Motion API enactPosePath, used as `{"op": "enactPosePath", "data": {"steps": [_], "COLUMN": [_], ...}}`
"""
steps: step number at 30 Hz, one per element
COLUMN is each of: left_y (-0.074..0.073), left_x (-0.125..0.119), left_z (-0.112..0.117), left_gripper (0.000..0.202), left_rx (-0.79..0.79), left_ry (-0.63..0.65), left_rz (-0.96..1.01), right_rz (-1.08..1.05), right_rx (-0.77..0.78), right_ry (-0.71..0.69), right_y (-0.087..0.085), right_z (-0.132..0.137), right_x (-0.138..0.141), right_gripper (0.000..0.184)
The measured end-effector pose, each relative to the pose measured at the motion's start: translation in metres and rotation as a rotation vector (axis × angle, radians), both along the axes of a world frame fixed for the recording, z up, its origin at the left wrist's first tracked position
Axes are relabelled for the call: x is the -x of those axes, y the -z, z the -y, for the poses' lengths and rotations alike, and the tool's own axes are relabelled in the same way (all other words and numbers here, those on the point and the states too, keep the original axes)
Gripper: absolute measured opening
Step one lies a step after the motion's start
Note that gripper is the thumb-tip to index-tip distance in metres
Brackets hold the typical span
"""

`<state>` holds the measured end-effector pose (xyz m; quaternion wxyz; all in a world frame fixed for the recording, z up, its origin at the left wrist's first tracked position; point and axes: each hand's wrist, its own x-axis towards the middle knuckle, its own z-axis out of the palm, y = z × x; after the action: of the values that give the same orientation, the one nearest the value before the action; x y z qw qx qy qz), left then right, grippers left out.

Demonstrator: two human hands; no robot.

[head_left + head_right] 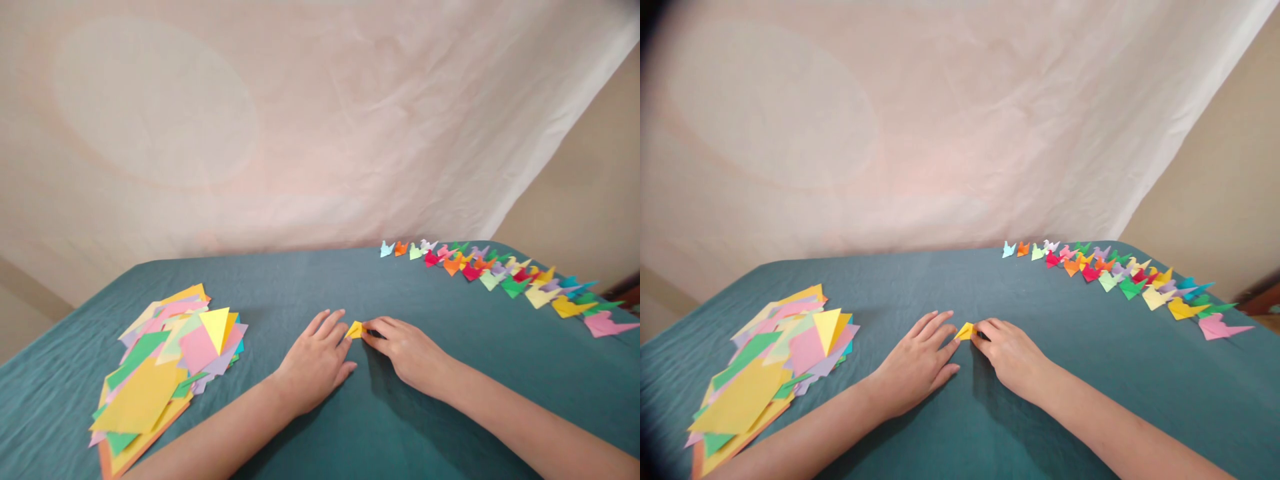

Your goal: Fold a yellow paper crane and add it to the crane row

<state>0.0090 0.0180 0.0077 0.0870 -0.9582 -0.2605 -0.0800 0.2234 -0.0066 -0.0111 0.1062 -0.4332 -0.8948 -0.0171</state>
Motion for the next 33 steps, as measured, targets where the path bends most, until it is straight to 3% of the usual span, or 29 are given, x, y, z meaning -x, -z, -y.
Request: {"op": "enactPosePath", "data": {"steps": [10,18,27,33], "left_y": [0.001,0.003,0.004,0.003], "left_x": [0.001,0.012,0.008,0.008], "left_z": [0.002,-0.004,-0.006,-0.008], "left_gripper": [0.031,0.022,0.035,0.035], "left_rx": [-0.084,0.093,0.204,0.173], "left_ry": [0.047,0.081,-0.042,-0.056], "left_rz": [-0.037,0.179,0.168,0.132], "right_rz": [-0.057,-0.141,-0.243,-0.229], "right_rx": [-0.006,-0.035,-0.125,-0.184], "right_ry": [-0.033,-0.025,0.014,0.042], "right_y": [0.006,0.013,0.023,0.024], "right_z": [-0.002,-0.002,0.000,0.000], "right_x": [-0.003,-0.005,-0.003,-0.002], "right_gripper": [0.032,0.032,0.032,0.031]}}
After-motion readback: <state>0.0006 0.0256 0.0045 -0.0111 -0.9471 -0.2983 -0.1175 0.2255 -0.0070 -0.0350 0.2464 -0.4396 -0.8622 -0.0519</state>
